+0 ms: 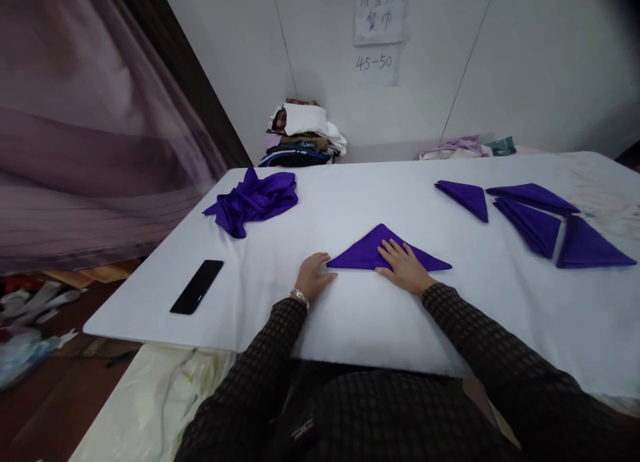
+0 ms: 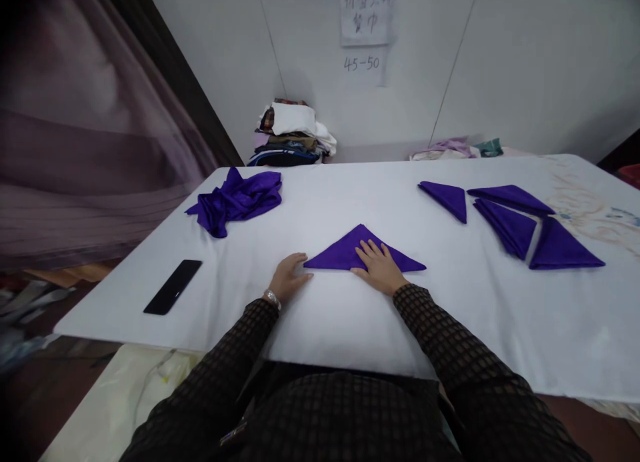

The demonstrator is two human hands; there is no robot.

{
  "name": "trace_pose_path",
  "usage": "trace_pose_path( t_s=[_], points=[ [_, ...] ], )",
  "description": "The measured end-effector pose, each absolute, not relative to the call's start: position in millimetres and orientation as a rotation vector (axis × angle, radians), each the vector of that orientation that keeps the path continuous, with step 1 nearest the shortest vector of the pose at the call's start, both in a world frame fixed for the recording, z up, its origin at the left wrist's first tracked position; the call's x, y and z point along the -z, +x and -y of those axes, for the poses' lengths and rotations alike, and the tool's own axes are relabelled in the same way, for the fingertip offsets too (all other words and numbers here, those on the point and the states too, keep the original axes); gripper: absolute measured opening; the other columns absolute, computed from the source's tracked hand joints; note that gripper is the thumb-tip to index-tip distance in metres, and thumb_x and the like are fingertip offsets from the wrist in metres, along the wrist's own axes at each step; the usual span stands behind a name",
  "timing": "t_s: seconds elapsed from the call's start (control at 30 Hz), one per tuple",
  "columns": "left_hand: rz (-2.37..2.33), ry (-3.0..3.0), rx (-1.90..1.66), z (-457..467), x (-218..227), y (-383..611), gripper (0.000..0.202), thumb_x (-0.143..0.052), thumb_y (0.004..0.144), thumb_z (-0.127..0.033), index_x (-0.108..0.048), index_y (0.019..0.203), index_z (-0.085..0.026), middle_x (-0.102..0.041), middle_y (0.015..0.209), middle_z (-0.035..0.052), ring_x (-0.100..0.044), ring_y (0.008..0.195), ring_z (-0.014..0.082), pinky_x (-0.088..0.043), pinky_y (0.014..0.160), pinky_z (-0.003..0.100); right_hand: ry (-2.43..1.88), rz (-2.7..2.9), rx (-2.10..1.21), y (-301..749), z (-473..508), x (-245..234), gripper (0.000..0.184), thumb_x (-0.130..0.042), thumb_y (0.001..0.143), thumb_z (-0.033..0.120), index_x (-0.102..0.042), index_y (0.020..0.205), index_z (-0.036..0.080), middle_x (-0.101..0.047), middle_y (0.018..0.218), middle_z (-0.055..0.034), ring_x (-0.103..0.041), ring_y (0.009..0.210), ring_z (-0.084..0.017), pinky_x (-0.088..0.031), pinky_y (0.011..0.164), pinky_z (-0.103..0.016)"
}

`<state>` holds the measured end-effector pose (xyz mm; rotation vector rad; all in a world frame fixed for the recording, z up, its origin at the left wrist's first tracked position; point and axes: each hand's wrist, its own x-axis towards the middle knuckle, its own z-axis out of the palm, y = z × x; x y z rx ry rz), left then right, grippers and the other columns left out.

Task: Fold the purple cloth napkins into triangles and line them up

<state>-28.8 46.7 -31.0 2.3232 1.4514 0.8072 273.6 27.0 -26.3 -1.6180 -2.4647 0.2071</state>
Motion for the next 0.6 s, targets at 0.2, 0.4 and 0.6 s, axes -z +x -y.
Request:
trace_pose_path(
  t_s=[0.2,0.4,0.6],
  points=[
    [-1.463,2.198,-0.882,-47,29,-25,0.019,-0.065,0.071,-0.024,-0.063,0.090,-0.021,-0.066,0.114,0.0053,-0.058,0.111,0.0205,-0.043,0.100,0.041,-1.599,2.461,-0.198,275,-28,28,0.071,-0.026,0.091,0.064,-0.034,0.145,0.019,-0.029,0.151,-0.0108,-0.018,0.141,-0.028,-0.016,0.111,-0.052],
    [-1.482,2.160,-0.859,-50,24,-21,0.004,-0.064,0.072,-0.020,-0.061,0.074,-0.021,-0.066,0.112,0.0043,-0.057,0.111,0.0183,-0.043,0.100,0.038,-1.587,2.459,-0.211,276,-27,26,0.069,-0.028,0.091,0.063,-0.033,0.145,0.021,-0.030,0.151,-0.0108,-0.018,0.140,-0.029,-0.016,0.111,-0.053],
    [-1.489,2.194,-0.757,-50,24,-21,0.006,-0.065,0.075,-0.022,-0.062,0.069,-0.022,-0.066,0.115,0.0033,-0.052,0.118,0.0193,-0.038,0.104,0.042,-1.588,2.478,-0.232,278,-28,25,0.074,-0.033,0.088,0.067,-0.035,0.144,0.019,-0.028,0.151,-0.0120,-0.019,0.140,-0.029,-0.016,0.111,-0.053]
  ],
)
